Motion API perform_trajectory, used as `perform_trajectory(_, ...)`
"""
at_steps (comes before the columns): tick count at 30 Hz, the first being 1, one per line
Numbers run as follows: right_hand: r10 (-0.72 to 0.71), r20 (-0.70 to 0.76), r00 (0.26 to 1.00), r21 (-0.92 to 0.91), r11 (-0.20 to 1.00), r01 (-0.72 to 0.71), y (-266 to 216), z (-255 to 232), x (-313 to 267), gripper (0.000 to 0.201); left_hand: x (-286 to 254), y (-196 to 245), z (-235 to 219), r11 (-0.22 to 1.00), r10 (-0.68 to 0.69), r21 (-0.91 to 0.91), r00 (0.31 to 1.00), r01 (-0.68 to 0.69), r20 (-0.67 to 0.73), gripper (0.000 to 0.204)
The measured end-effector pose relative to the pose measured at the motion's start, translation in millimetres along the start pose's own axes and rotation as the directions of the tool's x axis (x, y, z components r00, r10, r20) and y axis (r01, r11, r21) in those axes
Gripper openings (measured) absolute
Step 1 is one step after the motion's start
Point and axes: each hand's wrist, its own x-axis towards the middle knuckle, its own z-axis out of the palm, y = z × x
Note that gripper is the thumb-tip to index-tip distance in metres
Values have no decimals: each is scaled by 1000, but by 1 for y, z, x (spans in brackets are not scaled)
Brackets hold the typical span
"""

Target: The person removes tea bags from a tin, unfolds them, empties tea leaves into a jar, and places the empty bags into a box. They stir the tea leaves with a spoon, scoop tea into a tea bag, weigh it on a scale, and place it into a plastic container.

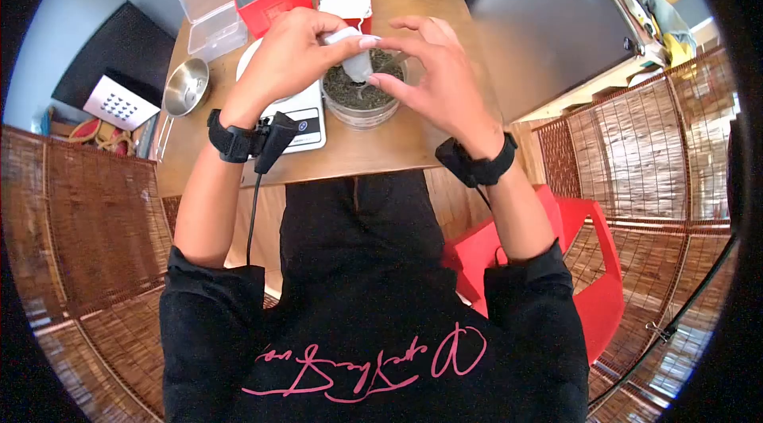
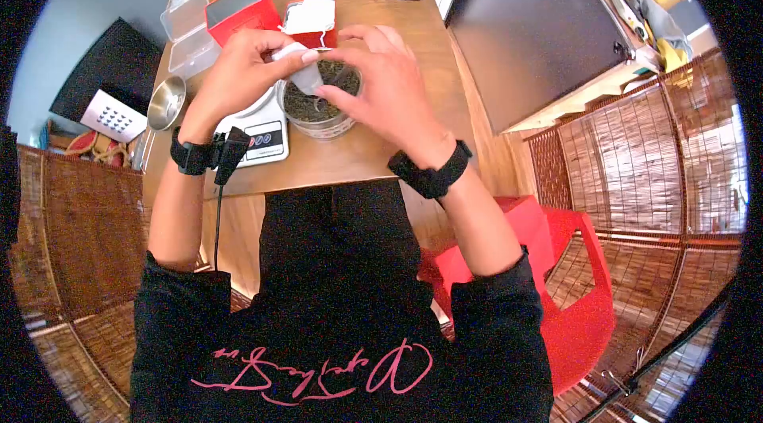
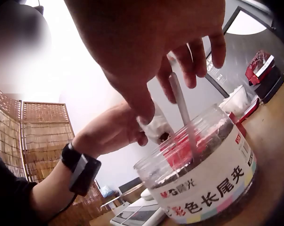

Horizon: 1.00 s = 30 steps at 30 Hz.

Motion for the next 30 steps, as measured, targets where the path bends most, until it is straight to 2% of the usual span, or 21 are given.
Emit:
perform_trajectory(1,-17,8,1000,3,1000,17,8,5,3,29,-1,0,1,998,-27,-54,1000,27,-4,39)
perform_trajectory(3,57,239,969,243,963,-116,27,16,6,20,0,-4,0,996,-48,-79,999,48,2,35)
perform_trajectory(4,121,278,953,328,920,-213,28,20,8,17,-3,-7,2,991,-72,-107,997,75,35,33)
perform_trajectory(5,110,292,950,330,921,-208,29,22,8,17,-5,-11,6,990,-82,-114,996,84,22,33)
perform_trajectory(7,294,406,865,416,784,-461,29,21,14,20,-8,-18,14,955,-80,-295,986,33,-149,39)
perform_trajectory(8,270,388,881,392,817,-423,28,19,18,23,-11,-19,14,924,-105,-378,987,54,-118,46)
perform_trajectory(9,254,396,882,394,821,-413,30,18,21,23,-12,-22,14,924,-113,-378,985,54,-134,46)
perform_trajectory(11,335,446,830,427,736,-526,29,18,25,22,-16,-24,17,894,-135,-443,984,70,-115,38)
perform_trajectory(12,352,465,813,410,728,-550,28,15,27,22,-19,-24,16,892,-157,-437,986,115,-62,35)
perform_trajectory(16,344,446,826,399,750,-528,29,15,28,22,-21,-26,23,855,-214,-493,976,162,-51,28)
perform_trajectory(18,316,487,814,342,788,-511,32,15,28,22,-21,-24,21,849,-235,-498,971,178,-53,25)
perform_trajectory(20,328,506,798,357,762,-540,33,13,30,22,-21,-26,23,841,-259,-504,965,199,-50,23)
perform_trajectory(22,341,524,780,370,734,-570,34,13,29,21,-20,-31,26,847,-232,-504,970,168,-67,20)
perform_trajectory(24,226,502,835,415,784,-462,36,14,29,21,-19,-35,30,856,-211,-495,975,147,-74,18)
perform_trajectory(25,227,504,833,412,785,-463,35,13,30,21,-19,-35,31,866,-189,-483,978,126,-83,16)
perform_trajectory(28,242,512,824,345,821,-455,29,11,31,20,-20,-36,32,878,-151,-470,984,88,-98,13)
perform_trajectory(30,232,441,867,297,874,-384,28,11,30,19,-22,-35,30,904,-105,-425,989,51,-104,13)
